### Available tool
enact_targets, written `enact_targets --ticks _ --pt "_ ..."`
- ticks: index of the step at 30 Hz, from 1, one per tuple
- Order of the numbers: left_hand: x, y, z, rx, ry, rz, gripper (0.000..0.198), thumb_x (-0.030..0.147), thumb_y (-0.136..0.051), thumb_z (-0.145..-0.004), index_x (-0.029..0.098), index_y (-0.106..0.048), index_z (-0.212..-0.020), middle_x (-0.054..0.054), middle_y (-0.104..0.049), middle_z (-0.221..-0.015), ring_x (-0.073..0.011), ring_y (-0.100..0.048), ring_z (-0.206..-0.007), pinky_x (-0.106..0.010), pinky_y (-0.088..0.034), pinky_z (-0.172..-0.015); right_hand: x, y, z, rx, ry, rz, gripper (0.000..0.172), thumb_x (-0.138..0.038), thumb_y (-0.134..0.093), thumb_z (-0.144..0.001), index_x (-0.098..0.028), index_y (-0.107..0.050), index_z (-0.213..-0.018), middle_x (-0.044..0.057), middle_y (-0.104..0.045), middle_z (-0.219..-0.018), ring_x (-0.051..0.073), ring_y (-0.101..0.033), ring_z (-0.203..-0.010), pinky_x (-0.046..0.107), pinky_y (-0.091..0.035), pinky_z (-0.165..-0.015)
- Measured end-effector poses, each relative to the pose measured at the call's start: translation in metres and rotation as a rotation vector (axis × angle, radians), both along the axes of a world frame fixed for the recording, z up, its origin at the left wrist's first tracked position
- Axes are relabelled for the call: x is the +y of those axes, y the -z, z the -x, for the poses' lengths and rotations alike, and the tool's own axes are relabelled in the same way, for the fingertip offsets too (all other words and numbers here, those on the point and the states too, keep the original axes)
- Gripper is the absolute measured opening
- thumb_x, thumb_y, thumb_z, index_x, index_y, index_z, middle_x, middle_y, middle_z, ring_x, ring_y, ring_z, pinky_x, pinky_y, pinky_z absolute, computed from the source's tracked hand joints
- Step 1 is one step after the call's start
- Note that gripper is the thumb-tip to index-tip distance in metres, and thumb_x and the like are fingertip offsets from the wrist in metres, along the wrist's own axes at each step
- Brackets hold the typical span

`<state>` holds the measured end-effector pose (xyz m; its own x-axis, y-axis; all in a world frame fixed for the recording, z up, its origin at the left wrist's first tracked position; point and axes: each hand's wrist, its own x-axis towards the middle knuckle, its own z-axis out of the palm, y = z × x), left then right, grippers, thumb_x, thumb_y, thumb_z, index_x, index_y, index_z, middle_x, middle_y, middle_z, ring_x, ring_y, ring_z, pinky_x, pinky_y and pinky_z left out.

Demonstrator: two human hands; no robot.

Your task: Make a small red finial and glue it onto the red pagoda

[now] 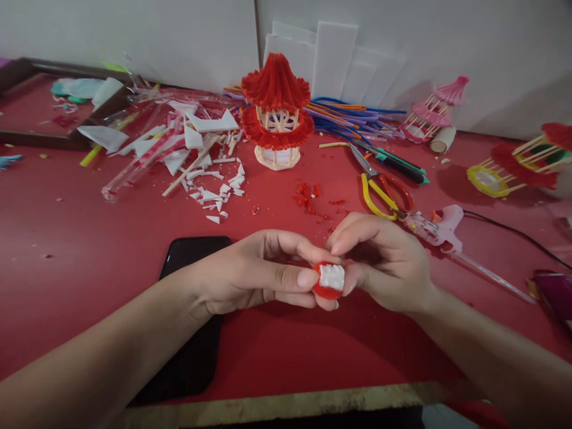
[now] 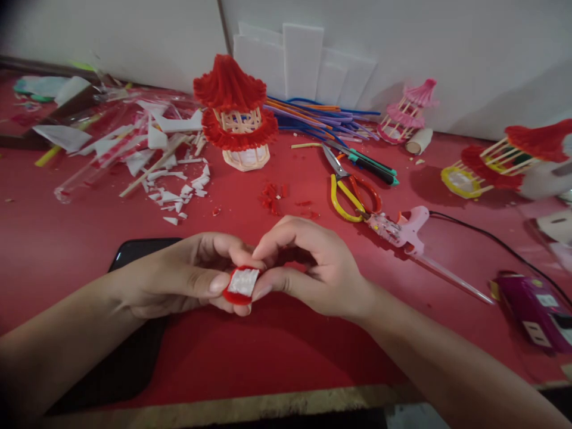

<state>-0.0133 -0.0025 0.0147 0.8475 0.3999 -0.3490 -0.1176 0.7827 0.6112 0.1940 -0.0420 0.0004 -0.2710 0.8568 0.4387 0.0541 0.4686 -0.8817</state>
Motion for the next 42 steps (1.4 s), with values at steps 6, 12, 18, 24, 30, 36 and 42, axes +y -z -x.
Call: enact_targets --ticks 6,12,18,24,30,36,42 --pt "0.001 -0.001 -0.001 -0.038 0.014 0.018 0.018 0.019 -0.087 -0.072 0.021 -0.082 -0.089 -0.001 -0.08 -0.082 -0.0129 -0.078 -0.074 -0.017 -0.062 -0.073 0.0 0.002 0.002 0.033 0.02 -0.013 0.018 -0.037 -0.076 -0.085 -0.022 -0.067 -0.089 -0.002 -0.065 -0.077 0.009 -0.062 -0.067 0.022 -0.052 -0.058" --pt "0.003 0.0 0.0 -0.031 -0.019 0.024 0.018 0.02 -0.087 -0.072 0.02 -0.082 -0.089 -0.002 -0.08 -0.082 -0.0133 -0.078 -0.073 -0.016 -0.062 -0.073 -0.001 0.005 0.002 -0.001 0.113 -0.068 0.017 -0.032 -0.079 -0.083 -0.023 -0.067 -0.091 -0.001 -0.068 -0.08 0.011 -0.065 -0.069 0.023 -0.054 -0.06" --pt "0.005 0.002 0.002 -0.023 0.009 0.042 0.017 0.017 -0.086 -0.072 0.019 -0.082 -0.088 -0.003 -0.08 -0.082 -0.0148 -0.078 -0.075 -0.019 -0.062 -0.075 -0.001 0.003 -0.001 -0.029 0.044 -0.035 0.015 -0.025 -0.078 -0.084 -0.023 -0.067 -0.094 -0.001 -0.068 -0.084 0.01 -0.065 -0.075 0.022 -0.055 -0.064" --pt "0.005 0.003 0.003 -0.017 0.042 0.056 0.016 0.016 -0.085 -0.072 0.019 -0.081 -0.087 -0.003 -0.079 -0.083 -0.0138 -0.077 -0.076 -0.018 -0.061 -0.076 -0.005 0.003 -0.002 -0.096 0.038 -0.073 0.012 -0.027 -0.074 -0.088 -0.023 -0.067 -0.097 0.001 -0.068 -0.086 0.012 -0.065 -0.076 0.023 -0.054 -0.064" --pt "0.004 0.005 0.003 0.003 0.021 0.051 0.017 0.015 -0.086 -0.071 0.019 -0.081 -0.086 -0.002 -0.079 -0.082 -0.0139 -0.077 -0.077 -0.019 -0.062 -0.076 -0.004 0.006 -0.002 -0.103 0.026 -0.078 0.014 -0.024 -0.074 -0.087 -0.023 -0.066 -0.099 0.001 -0.067 -0.087 0.011 -0.064 -0.078 0.022 -0.054 -0.066" --pt "0.003 0.008 0.004 0.041 0.058 0.053 0.018 0.015 -0.087 -0.07 0.02 -0.081 -0.086 -0.002 -0.079 -0.083 -0.0131 -0.077 -0.076 -0.019 -0.061 -0.076 -0.002 0.008 -0.004 -0.147 0.035 -0.094 0.019 -0.039 -0.069 -0.09 -0.022 -0.065 -0.099 0.002 -0.067 -0.088 0.012 -0.064 -0.077 0.023 -0.054 -0.065" --pt "0.003 0.009 0.003 0.041 0.095 0.037 0.016 0.018 -0.088 -0.069 0.022 -0.081 -0.083 -0.001 -0.079 -0.08 -0.0109 -0.076 -0.072 -0.016 -0.06 -0.072 0.0 0.006 -0.004 -0.14 -0.023 -0.136 0.022 -0.042 -0.07 -0.09 -0.022 -0.065 -0.099 0.003 -0.07 -0.087 0.013 -0.067 -0.078 0.025 -0.056 -0.067"
